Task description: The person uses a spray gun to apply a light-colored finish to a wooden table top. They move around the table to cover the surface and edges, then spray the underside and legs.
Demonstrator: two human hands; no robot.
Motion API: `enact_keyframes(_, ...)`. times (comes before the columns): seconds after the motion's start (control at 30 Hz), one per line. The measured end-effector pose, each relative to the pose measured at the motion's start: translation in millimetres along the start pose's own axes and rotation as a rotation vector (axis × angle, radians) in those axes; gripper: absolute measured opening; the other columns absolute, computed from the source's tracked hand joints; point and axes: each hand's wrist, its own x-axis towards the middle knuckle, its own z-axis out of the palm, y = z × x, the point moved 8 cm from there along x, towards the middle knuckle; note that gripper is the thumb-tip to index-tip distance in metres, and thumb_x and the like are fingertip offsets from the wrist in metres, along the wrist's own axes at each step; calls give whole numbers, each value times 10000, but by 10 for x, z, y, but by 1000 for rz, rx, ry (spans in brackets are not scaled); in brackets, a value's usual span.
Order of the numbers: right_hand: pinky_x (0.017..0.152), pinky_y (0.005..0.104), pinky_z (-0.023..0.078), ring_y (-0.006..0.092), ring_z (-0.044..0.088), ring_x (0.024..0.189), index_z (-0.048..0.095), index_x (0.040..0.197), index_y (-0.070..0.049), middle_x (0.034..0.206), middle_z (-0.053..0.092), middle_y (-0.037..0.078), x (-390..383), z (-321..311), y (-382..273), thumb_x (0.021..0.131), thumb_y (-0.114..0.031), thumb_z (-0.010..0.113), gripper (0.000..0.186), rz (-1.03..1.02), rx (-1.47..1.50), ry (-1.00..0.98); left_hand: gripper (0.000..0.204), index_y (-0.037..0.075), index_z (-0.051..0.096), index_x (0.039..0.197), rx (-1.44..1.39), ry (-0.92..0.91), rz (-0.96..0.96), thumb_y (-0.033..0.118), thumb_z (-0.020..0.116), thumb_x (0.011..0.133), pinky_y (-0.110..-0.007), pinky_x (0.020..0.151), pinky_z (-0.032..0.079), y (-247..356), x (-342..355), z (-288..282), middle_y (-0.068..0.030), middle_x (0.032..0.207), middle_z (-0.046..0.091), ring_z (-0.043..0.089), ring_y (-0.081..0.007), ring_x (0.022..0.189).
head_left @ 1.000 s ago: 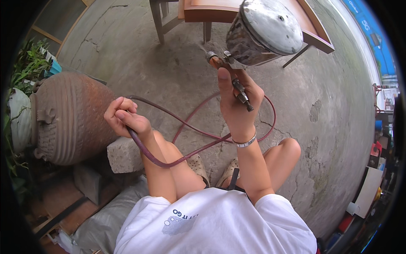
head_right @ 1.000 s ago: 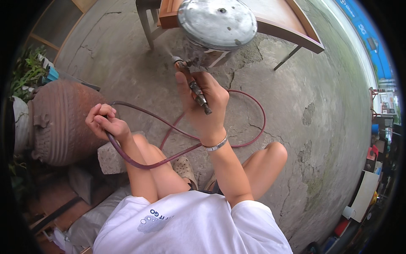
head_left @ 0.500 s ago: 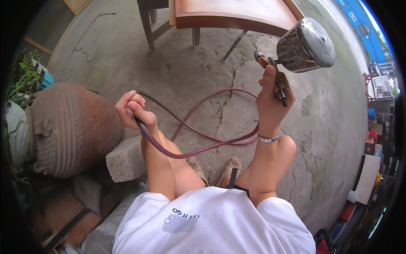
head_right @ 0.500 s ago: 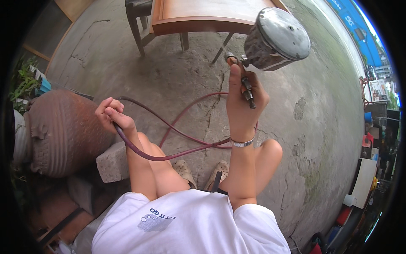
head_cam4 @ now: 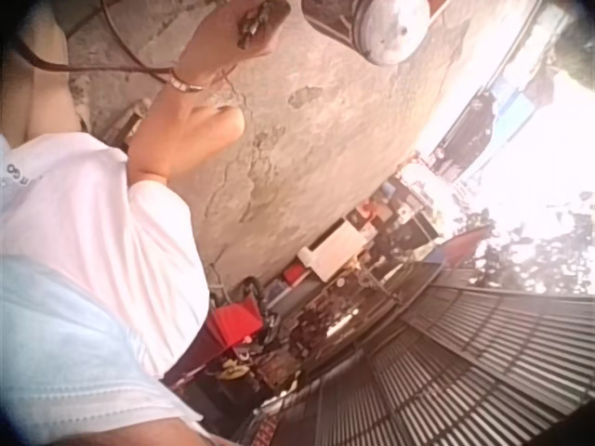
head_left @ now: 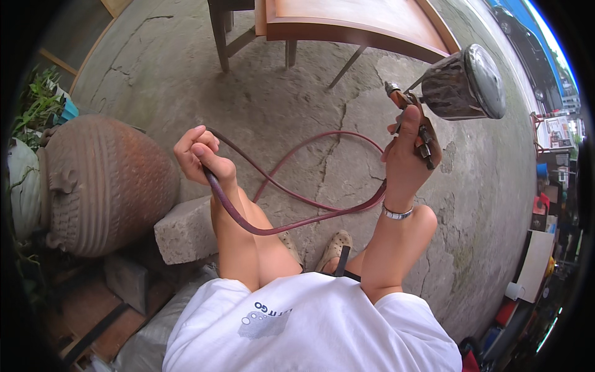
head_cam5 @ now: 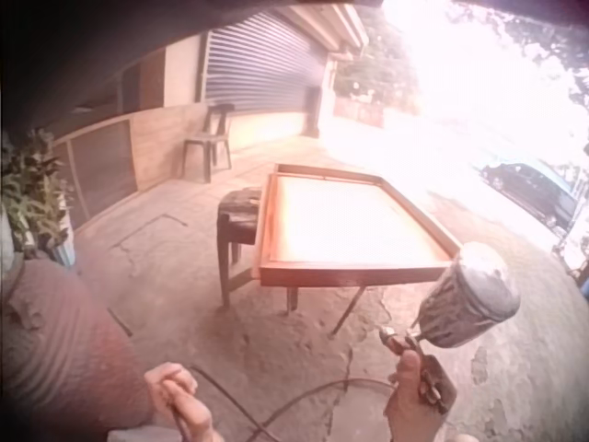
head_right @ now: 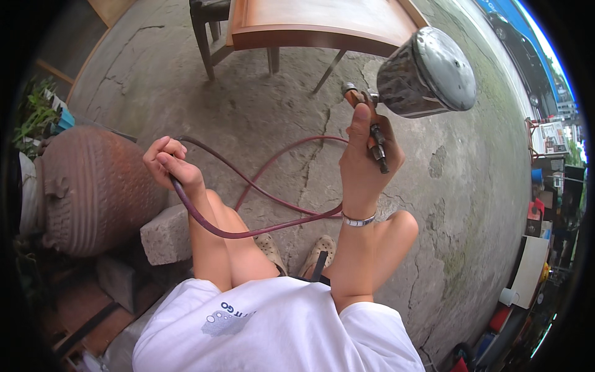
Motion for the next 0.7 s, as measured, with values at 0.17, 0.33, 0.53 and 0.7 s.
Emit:
enact_keyframes(0.17, 534, 223, 391, 43, 486, 580, 756, 951, -2, 644, 618, 19, -298, 451, -147, 966, -224, 765, 223, -72, 17, -205, 337, 24, 581, 1054, 24, 33, -43, 327, 446, 1108, -241, 505, 329, 28, 31, -121, 16, 604, 411, 389, -83, 539)
enact_keyframes(0.33, 562, 230, 396, 70, 465, 588, 754, 1029, 2, 667, 600, 4, -587, 851, -479, 970, -235, 757, 245, -250, 39, -385, 335, 36, 585, 1057, 68, 53, -20, 332, 438, 1110, -238, 518, 342, 35, 58, -221, 18, 605, 407, 391, -84, 540)
enact_keyframes(0.53, 527, 270, 415, 139, 469, 522, 739, 894, 4, 675, 605, 75, -410, 816, -504, 923, -148, 786, 161, -248, 14, -302, 326, 24, 584, 1051, 63, 41, -7, 309, 439, 1111, -228, 497, 329, 54, 85, -244, 22, 607, 411, 388, -76, 537)
enact_keyframes(0.7, 423, 196, 310, 19, 483, 484, 783, 1110, -20, 712, 645, 9, 41, 189, -171, 1005, -366, 710, 369, -141, -53, -77, 293, 4, 591, 1057, 37, 42, 63, 254, 447, 1104, -219, 469, 299, 52, 88, -226, 25, 585, 409, 357, -60, 505)
